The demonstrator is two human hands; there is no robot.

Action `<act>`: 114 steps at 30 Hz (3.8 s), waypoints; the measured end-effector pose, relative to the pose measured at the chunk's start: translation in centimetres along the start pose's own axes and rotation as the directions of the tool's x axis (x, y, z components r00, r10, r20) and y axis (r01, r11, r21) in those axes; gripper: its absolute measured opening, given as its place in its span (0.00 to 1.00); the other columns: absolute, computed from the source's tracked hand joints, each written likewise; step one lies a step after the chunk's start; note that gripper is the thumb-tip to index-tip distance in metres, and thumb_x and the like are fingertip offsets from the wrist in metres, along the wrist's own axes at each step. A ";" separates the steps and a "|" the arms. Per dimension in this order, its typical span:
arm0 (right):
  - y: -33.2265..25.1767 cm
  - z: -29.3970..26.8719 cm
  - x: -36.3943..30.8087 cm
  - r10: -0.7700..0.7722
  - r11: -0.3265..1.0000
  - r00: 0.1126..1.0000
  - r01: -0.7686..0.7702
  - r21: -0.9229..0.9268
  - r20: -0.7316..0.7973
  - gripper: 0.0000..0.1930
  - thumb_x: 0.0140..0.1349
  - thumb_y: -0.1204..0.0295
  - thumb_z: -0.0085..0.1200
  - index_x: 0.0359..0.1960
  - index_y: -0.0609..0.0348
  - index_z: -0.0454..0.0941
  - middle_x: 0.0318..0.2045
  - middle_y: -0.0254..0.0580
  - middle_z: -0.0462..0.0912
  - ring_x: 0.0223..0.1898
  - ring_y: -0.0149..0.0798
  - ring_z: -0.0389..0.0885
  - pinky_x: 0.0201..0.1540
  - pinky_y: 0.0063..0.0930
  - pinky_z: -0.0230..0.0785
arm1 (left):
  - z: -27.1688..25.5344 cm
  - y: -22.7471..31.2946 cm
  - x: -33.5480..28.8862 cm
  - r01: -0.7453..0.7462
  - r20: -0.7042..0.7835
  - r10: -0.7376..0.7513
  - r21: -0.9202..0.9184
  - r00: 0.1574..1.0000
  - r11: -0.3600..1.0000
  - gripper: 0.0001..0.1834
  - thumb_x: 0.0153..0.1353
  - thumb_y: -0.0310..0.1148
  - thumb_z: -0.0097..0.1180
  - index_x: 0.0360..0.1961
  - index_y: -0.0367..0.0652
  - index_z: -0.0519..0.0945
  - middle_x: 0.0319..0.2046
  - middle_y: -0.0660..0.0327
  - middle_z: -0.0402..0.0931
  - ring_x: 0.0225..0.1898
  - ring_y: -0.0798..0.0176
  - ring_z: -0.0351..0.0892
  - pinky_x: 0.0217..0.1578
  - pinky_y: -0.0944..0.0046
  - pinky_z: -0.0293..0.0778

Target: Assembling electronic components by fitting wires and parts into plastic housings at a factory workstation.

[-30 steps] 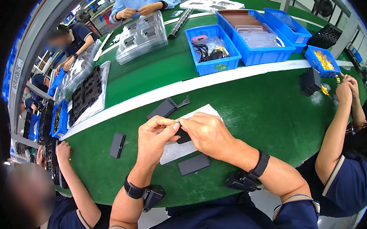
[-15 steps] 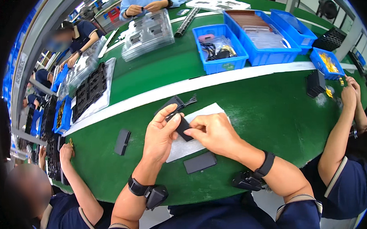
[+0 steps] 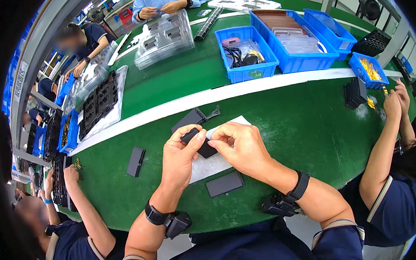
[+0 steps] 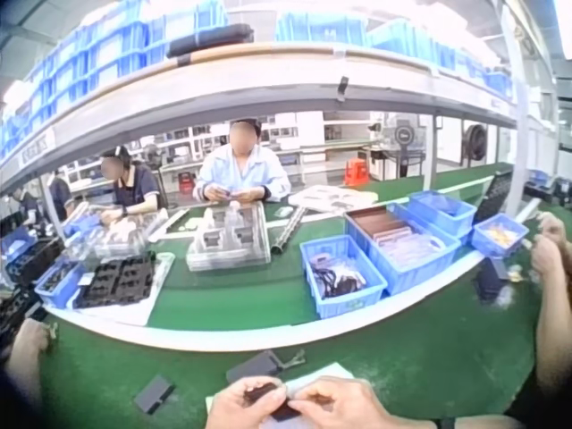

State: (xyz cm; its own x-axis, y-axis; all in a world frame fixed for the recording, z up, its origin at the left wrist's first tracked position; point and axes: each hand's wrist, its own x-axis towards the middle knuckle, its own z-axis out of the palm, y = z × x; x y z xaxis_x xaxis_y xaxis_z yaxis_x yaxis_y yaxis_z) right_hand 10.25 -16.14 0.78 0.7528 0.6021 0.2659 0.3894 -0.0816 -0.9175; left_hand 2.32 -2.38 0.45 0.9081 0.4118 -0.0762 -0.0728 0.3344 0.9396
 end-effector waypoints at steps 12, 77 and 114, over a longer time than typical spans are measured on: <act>0.6 -1.5 1.4 0.174 0.950 0.981 -0.190 0.249 0.086 0.13 0.59 0.65 0.56 0.26 0.64 0.80 0.18 0.32 0.77 0.21 0.21 0.70 0.24 0.20 0.63 | 0.1 0.7 -0.1 -0.049 0.073 0.034 0.204 0.997 0.978 0.17 0.65 0.31 0.48 0.54 0.35 0.71 0.34 0.59 0.79 0.34 0.74 0.76 0.37 0.74 0.72; -1.0 -2.2 1.1 -0.331 0.903 0.934 0.355 -0.242 0.134 0.06 0.50 0.86 0.52 0.31 0.68 0.77 0.28 0.44 0.79 0.23 0.38 0.79 0.25 0.27 0.70 | -1.2 0.2 0.6 0.053 0.112 -0.067 0.124 0.991 0.991 0.06 0.57 0.24 0.57 0.36 0.36 0.77 0.32 0.62 0.78 0.33 0.72 0.77 0.35 0.70 0.79; -0.3 -1.4 0.4 0.033 0.982 0.998 -0.041 0.185 0.047 0.05 0.54 0.78 0.56 0.31 0.67 0.78 0.25 0.42 0.82 0.25 0.30 0.79 0.28 0.24 0.71 | 0.1 0.3 -0.3 -0.019 0.053 0.008 0.204 0.999 0.979 0.07 0.58 0.26 0.57 0.37 0.33 0.78 0.33 0.58 0.78 0.32 0.70 0.78 0.31 0.70 0.80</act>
State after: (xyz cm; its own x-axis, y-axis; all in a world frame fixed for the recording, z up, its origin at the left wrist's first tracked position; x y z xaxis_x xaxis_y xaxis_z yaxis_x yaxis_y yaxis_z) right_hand 11.17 -16.96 1.58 0.7397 0.6356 0.2210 0.2529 0.0418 -0.9666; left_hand 2.05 -2.45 0.76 0.9280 0.3691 -0.0508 -0.0044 0.1471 0.9891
